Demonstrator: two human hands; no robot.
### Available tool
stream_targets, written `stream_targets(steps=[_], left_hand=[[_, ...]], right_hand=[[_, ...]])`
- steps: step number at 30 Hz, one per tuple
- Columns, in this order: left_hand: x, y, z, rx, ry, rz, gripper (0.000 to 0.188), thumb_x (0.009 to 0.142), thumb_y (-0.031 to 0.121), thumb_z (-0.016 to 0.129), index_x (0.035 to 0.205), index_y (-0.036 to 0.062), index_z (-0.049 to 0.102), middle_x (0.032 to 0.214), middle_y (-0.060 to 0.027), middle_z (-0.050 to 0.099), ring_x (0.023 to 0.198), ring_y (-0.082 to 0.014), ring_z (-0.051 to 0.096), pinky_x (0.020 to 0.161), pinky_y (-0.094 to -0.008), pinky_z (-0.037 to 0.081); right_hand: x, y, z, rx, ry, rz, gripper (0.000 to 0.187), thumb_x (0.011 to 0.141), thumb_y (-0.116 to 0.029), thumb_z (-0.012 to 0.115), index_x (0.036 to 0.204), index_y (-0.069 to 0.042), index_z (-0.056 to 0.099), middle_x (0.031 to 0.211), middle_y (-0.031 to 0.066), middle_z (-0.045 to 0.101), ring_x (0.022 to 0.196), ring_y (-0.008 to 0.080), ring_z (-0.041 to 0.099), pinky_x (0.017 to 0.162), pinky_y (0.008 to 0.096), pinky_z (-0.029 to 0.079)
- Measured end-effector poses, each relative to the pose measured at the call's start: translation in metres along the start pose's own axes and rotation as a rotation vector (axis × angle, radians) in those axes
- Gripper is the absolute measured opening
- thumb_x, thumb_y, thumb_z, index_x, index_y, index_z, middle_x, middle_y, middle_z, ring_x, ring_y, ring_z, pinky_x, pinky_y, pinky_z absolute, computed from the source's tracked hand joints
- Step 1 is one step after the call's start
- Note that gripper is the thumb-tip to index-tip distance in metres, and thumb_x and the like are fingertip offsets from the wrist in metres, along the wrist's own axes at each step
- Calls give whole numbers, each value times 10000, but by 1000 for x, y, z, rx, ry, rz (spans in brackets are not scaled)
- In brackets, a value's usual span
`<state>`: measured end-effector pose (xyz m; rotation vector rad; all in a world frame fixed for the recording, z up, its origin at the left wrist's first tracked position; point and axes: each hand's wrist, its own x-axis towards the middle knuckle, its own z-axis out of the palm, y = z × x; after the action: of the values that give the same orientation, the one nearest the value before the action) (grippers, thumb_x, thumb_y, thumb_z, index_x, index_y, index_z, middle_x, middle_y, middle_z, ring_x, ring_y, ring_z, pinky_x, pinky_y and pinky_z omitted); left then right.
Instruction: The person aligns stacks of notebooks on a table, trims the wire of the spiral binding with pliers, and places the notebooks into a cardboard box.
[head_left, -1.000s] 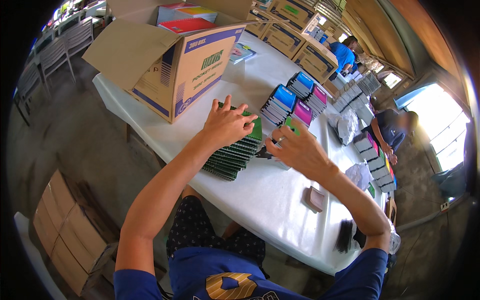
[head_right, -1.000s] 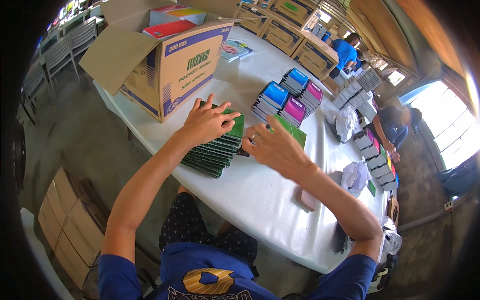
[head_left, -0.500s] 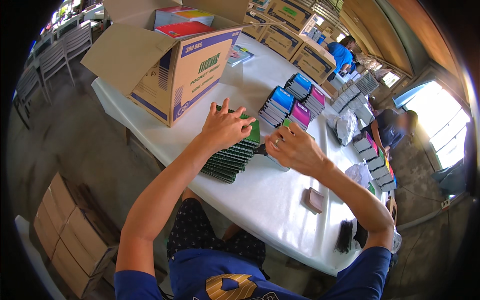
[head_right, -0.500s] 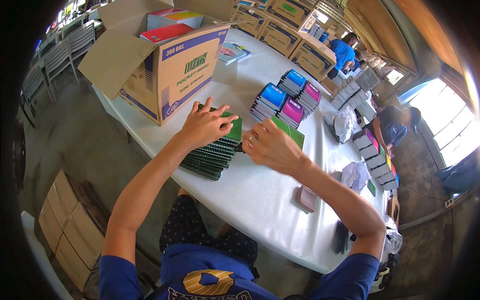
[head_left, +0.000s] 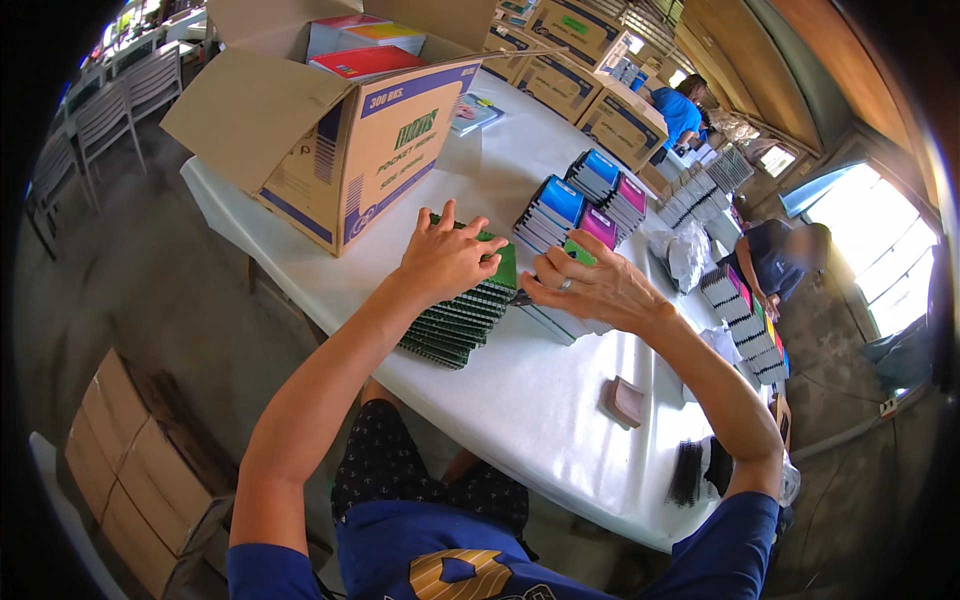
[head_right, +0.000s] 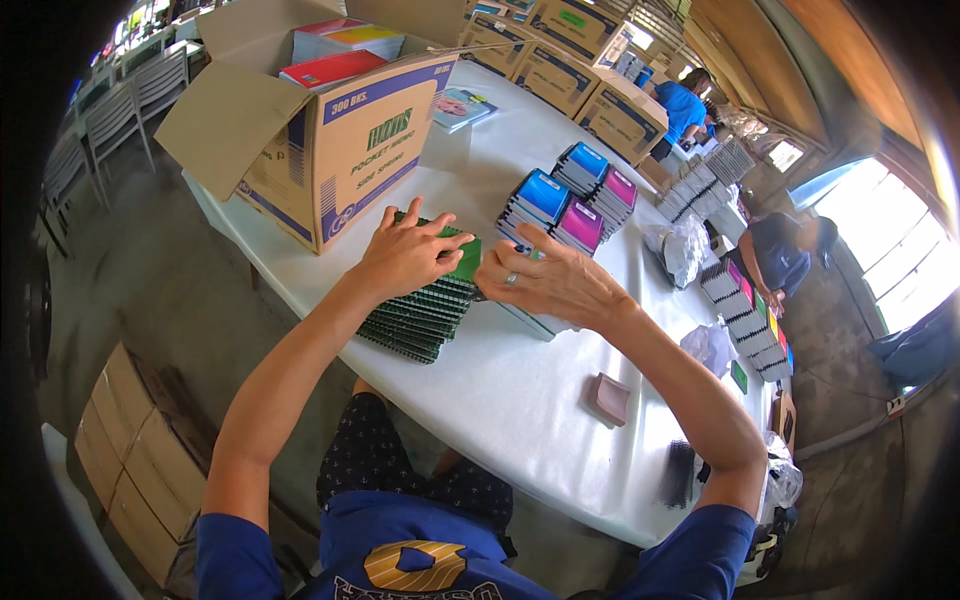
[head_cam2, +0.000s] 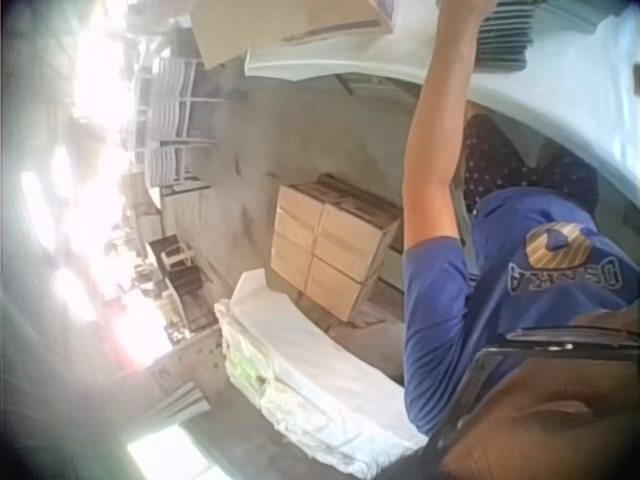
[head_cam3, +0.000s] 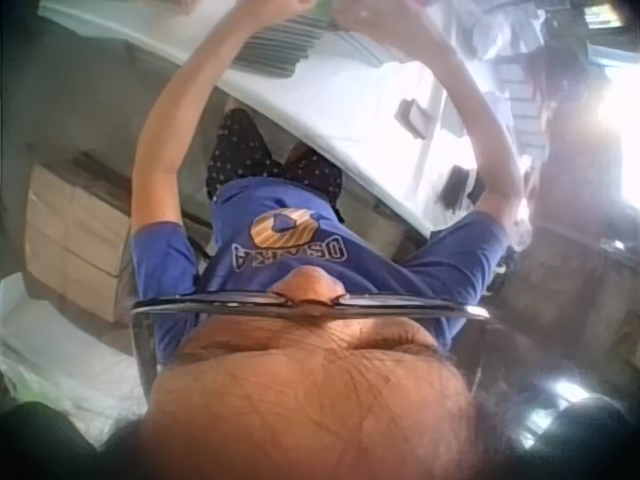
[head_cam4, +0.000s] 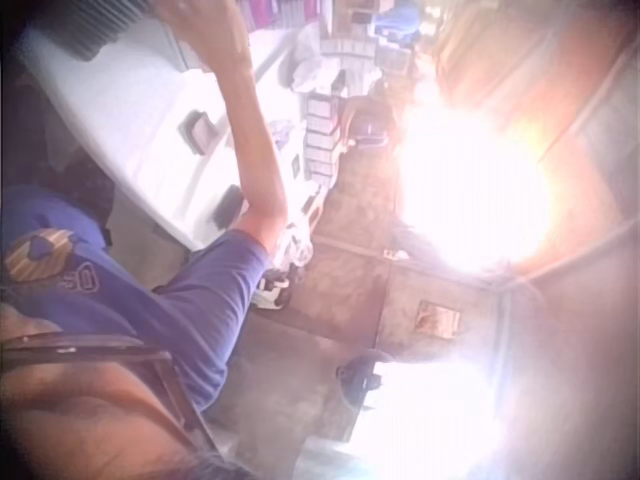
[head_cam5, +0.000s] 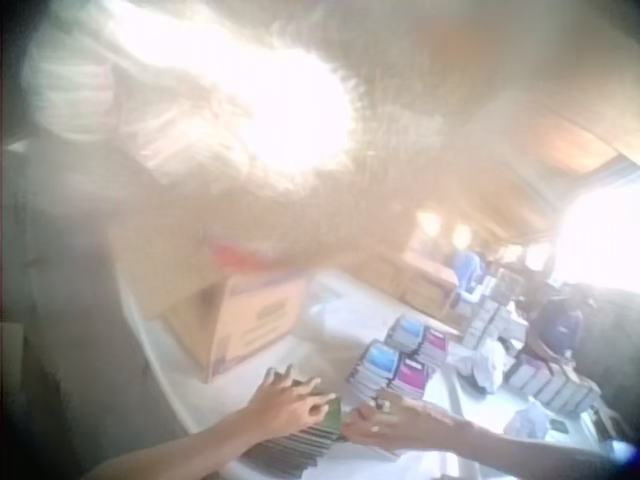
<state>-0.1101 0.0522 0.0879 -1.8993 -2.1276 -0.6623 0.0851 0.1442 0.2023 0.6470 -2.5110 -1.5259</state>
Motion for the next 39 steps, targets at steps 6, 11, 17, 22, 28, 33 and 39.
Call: stream_targets(steps=[6,11,17,22,28,33,39], left_hand=[[0,-1,-2,5,-19,-8,361,943,383,467,1254,323,641,1340,-32,563,1284,-391,426,1001,-535,354],[-1,-2,-2,10,-39,-17,361,944,389,470,1256,323,639,1353,-31,556,1285,-395,427,1010,-530,350],[-1,3,-2,-13,-13,-12,359,942,394,482,1257,322,639,1360,-40,556,1295,-406,425,1033,-533,334],[-1,1,-5,-25,-33,-8,360,941,390,484,1263,327,633,1361,-39,556,1305,-410,417,1025,-540,338],[0,2,-6,2,-58,-7,361,938,385,486,1265,336,629,1366,-38,554,1294,-405,429,1006,-534,357],[0,0,-5,10,-51,1,363,938,383,486,1267,330,628,1368,-38,552,1292,-408,433,997,-537,366],[1,3,-6,9,-58,-1,362,940,388,486,1268,328,627,1370,-38,549,1297,-410,428,1007,-538,360]], right_hand=[[-3,-7,-3,-14,41,-18,341,759,-170,676,1084,-158,575,1014,-44,535,1037,120,499,910,332,418],[13,-39,-34,58,-379,269,200,765,-143,625,927,-29,655,797,21,595,852,186,587,767,306,414],[1,-5,-23,88,-86,227,342,779,-142,664,1100,-177,552,1049,-49,533,1098,113,475,1035,380,372],[-7,-3,-1,8,-4,60,415,778,-160,675,1164,-173,524,1068,-47,518,1089,120,463,983,351,392],[-15,-8,0,-89,29,18,493,778,-175,690,1234,-187,503,1086,-52,485,1084,113,448,927,316,404],[-16,-7,7,-118,72,15,468,788,-199,686,1227,-204,522,1076,-58,480,1078,112,444,913,316,408],[-15,-12,-2,-149,31,-6,402,789,-194,654,1174,-107,578,1007,-43,551,1025,141,490,844,318,405]])
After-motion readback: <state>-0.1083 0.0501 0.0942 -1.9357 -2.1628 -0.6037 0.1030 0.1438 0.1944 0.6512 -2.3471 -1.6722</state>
